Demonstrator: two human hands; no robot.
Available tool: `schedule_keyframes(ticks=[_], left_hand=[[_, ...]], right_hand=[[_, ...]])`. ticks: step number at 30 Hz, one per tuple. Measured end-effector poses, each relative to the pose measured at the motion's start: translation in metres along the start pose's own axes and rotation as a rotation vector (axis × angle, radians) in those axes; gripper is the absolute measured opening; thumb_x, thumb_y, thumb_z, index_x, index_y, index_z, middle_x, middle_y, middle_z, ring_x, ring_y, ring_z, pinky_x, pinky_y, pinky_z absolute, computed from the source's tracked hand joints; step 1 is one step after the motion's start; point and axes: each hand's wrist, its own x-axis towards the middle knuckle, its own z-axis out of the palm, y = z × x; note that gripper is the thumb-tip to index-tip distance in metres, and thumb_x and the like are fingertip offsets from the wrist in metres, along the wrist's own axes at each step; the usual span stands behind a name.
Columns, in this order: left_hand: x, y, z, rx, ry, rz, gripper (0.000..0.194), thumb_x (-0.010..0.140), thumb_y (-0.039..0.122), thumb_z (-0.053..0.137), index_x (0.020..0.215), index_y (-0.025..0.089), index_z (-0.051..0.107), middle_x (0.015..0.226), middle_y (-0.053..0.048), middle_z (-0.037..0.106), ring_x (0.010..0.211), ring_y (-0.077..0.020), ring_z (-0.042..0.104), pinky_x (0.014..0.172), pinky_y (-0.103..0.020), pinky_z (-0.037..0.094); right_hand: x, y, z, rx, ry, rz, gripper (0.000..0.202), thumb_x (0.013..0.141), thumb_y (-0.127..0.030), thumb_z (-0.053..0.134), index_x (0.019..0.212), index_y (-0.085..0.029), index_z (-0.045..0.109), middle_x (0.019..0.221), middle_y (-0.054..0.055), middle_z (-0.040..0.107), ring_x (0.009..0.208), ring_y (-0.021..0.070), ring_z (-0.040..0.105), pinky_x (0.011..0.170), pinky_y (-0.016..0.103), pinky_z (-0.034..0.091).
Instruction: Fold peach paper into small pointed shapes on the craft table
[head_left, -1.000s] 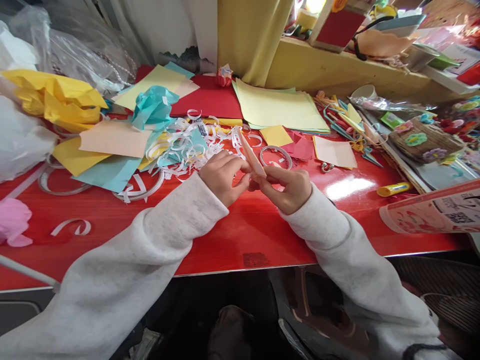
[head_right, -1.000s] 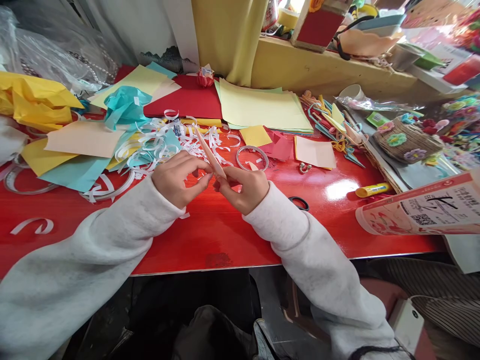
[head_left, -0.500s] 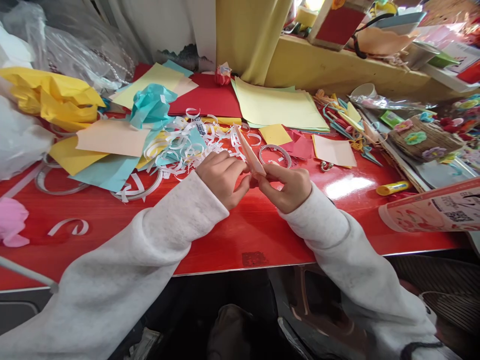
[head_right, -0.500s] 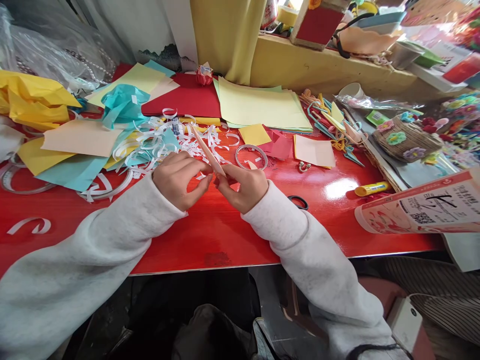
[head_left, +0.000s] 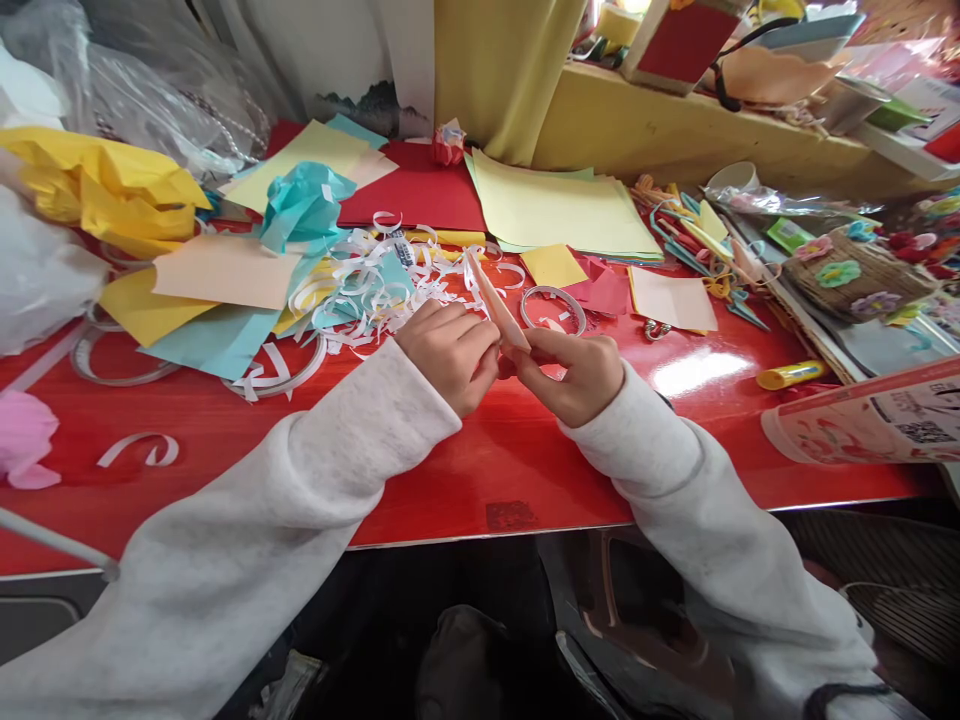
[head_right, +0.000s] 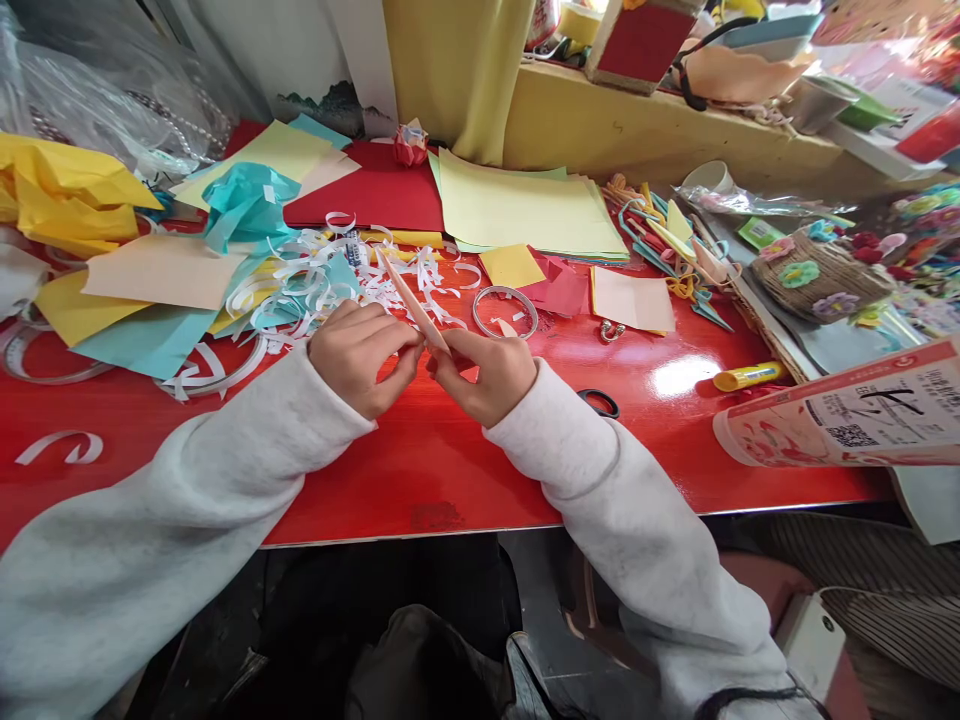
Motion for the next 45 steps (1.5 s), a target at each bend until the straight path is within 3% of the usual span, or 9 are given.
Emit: schedule_keyframes(ticks=[7, 13, 23, 33, 45], left_hand=[[0.003, 0.001, -0.005, -0.131, -0.062, -0.094, 0.010, 0.070, 0.017, 0.043, 0.062, 0.017, 0.050, 0.058, -0.001, 0.055, 0.059, -0.0140, 0.046, 0.060, -0.028, 0.035], [0.004, 0.001, -0.006, -0.224, -0.054, -0.147, 0.010, 0.069, 0.018, 0.043, 0.060, 0.018, 0.047, 0.056, 0.001, 0.051, 0.056, -0.0121, 0.045, 0.060, -0.027, 0.036], [0.005, -0.001, -0.009, -0.318, -0.102, -0.158, 0.011, 0.072, 0.017, 0.043, 0.064, 0.017, 0.050, 0.059, 0.001, 0.053, 0.057, -0.0105, 0.046, 0.060, -0.025, 0.037], [0.001, -0.002, 0.003, -0.033, -0.069, 0.014, 0.016, 0.076, 0.019, 0.038, 0.064, 0.017, 0.048, 0.062, -0.004, 0.055, 0.062, -0.0161, 0.048, 0.059, -0.030, 0.034], [-0.001, -0.004, -0.002, -0.038, 0.059, -0.016, 0.013, 0.076, 0.022, 0.043, 0.083, 0.015, 0.051, 0.078, -0.005, 0.057, 0.073, -0.0171, 0.050, 0.065, -0.031, 0.034]], right_hand=[[0.004, 0.003, 0.000, 0.440, -0.107, 0.203, 0.014, 0.073, -0.027, 0.053, 0.078, -0.015, 0.058, 0.068, 0.003, 0.065, 0.065, 0.0144, 0.064, 0.065, 0.027, 0.055], [0.006, 0.004, -0.001, 0.603, -0.139, 0.310, 0.021, 0.070, -0.033, 0.058, 0.074, -0.013, 0.058, 0.065, 0.004, 0.065, 0.061, 0.0155, 0.064, 0.063, 0.029, 0.056], [0.006, 0.006, 0.000, 0.626, -0.136, 0.311, 0.022, 0.069, -0.034, 0.058, 0.075, -0.012, 0.058, 0.065, 0.004, 0.065, 0.060, 0.0145, 0.064, 0.061, 0.028, 0.056], [0.002, 0.006, 0.002, 0.362, -0.114, 0.190, 0.014, 0.073, -0.028, 0.052, 0.077, -0.016, 0.058, 0.068, 0.002, 0.066, 0.065, 0.0130, 0.064, 0.066, 0.027, 0.055], [0.009, 0.002, -0.004, 0.626, -0.132, 0.356, 0.023, 0.069, -0.035, 0.058, 0.076, -0.012, 0.059, 0.065, 0.005, 0.066, 0.059, 0.0159, 0.064, 0.060, 0.030, 0.056]])
